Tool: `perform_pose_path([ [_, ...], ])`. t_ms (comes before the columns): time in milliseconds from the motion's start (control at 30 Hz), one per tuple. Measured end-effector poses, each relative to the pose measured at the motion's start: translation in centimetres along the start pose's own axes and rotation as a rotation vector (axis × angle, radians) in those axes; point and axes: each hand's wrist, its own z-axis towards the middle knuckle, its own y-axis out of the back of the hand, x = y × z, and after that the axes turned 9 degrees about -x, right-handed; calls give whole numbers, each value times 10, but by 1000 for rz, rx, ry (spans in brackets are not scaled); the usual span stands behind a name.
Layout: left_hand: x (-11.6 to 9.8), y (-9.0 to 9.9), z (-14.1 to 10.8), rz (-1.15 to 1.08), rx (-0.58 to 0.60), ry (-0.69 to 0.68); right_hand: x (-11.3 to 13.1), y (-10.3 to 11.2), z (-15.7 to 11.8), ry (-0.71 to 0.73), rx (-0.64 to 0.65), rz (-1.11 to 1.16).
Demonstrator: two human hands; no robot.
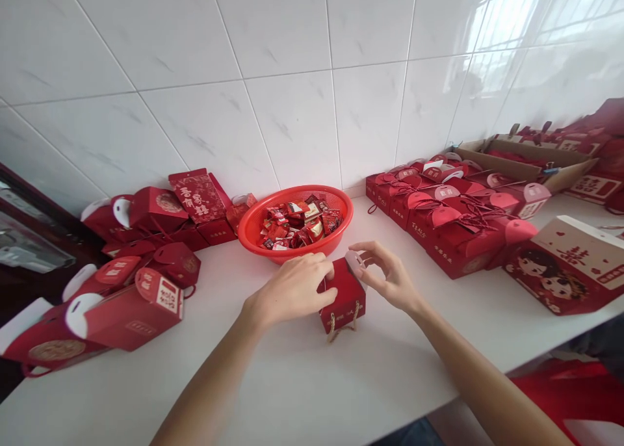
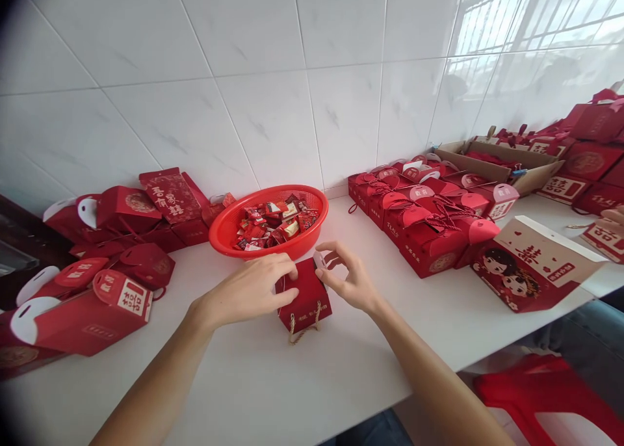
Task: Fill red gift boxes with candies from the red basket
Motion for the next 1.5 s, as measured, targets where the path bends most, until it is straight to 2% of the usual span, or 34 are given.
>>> perform_pose_path([
  [233, -3, -6, 4, 23, 20, 6, -2, -5, -4, 46, 6, -27],
  [333, 1, -13, 2, -50, -63, 16, 1, -7, -5, 94, 32, -90],
  [533, 22, -40, -14, -289, -330, -11, 12, -7, -6, 175, 118, -244],
  [767, 36, -60, -27, -479, -390, 34, 14, -7, -2, 241, 202, -350],
  [1033, 23, -83, -20, -541, -468, 43, 11, 1, 1, 265, 247, -373],
  [1133, 19, -82, -16, -526, -481, 44, 11, 1, 1, 253, 244, -347],
  [1233, 15, -78, -11, -479, -429, 49, 12, 1, 1, 213, 237, -336],
  [1333, 12, -73, -7, -418, -390, 52, 13, 5, 2, 161, 140, -325],
  [1433, 8, -70, -5, -346, -404, 81, 10, 17, 6, 55, 26, -332],
  [1500, 6, -68, -6, -275, -429, 114, 6, 25, 9, -66, 58, -368],
])
